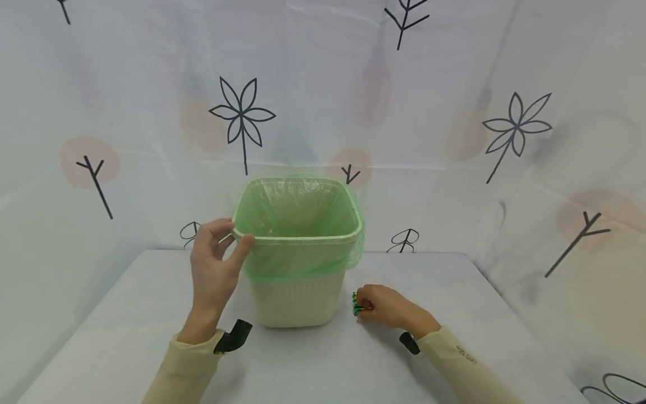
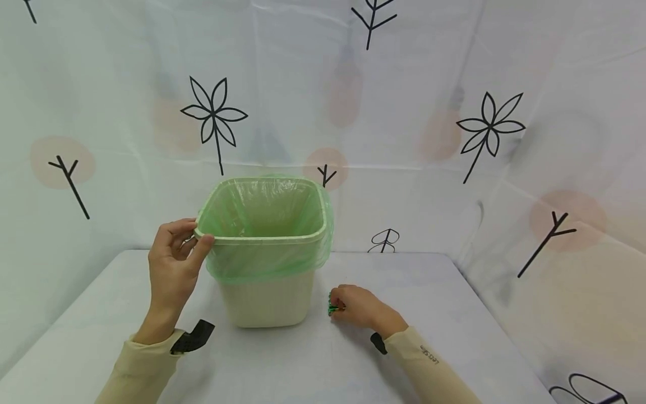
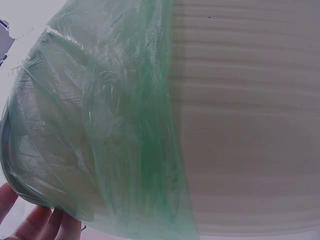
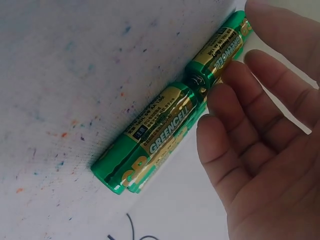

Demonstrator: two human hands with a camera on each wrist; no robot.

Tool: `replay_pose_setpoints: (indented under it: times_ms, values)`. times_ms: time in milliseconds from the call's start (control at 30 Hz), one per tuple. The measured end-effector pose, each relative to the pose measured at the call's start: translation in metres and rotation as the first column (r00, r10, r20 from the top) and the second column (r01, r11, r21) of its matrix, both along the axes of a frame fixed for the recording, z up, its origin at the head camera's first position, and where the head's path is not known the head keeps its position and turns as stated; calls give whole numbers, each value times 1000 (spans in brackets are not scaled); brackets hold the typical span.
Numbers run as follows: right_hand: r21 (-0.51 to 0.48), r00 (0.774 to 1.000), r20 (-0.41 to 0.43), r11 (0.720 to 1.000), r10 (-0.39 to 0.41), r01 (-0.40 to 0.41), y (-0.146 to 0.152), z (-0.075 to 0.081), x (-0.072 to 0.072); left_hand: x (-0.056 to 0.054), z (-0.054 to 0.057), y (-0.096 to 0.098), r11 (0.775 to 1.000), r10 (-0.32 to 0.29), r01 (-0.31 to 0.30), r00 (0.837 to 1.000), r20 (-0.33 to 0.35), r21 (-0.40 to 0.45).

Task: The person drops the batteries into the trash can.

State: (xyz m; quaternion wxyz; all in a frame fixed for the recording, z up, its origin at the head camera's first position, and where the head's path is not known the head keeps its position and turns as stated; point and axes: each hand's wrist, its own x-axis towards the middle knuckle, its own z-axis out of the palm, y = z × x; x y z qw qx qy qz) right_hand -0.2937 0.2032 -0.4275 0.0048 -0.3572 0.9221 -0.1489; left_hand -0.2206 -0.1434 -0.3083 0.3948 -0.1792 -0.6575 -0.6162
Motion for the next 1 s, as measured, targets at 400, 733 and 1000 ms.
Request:
replay_pose_setpoints:
  times_ms: [400,733,1000]
  values:
    - [-22,998,54,999,29,-28,1,0,2,-1,-1,1,1000,-14,15,1000,-25,9]
    - [-12,997,82,1000,14,-13,-2,0,0,-2,-1,-1,1000,-1,1,1000,-15,1]
    - [4,992,125,1000,-23,23,-7,3,5,-2,-1,-1,1000,-3,3,1000,-13,1]
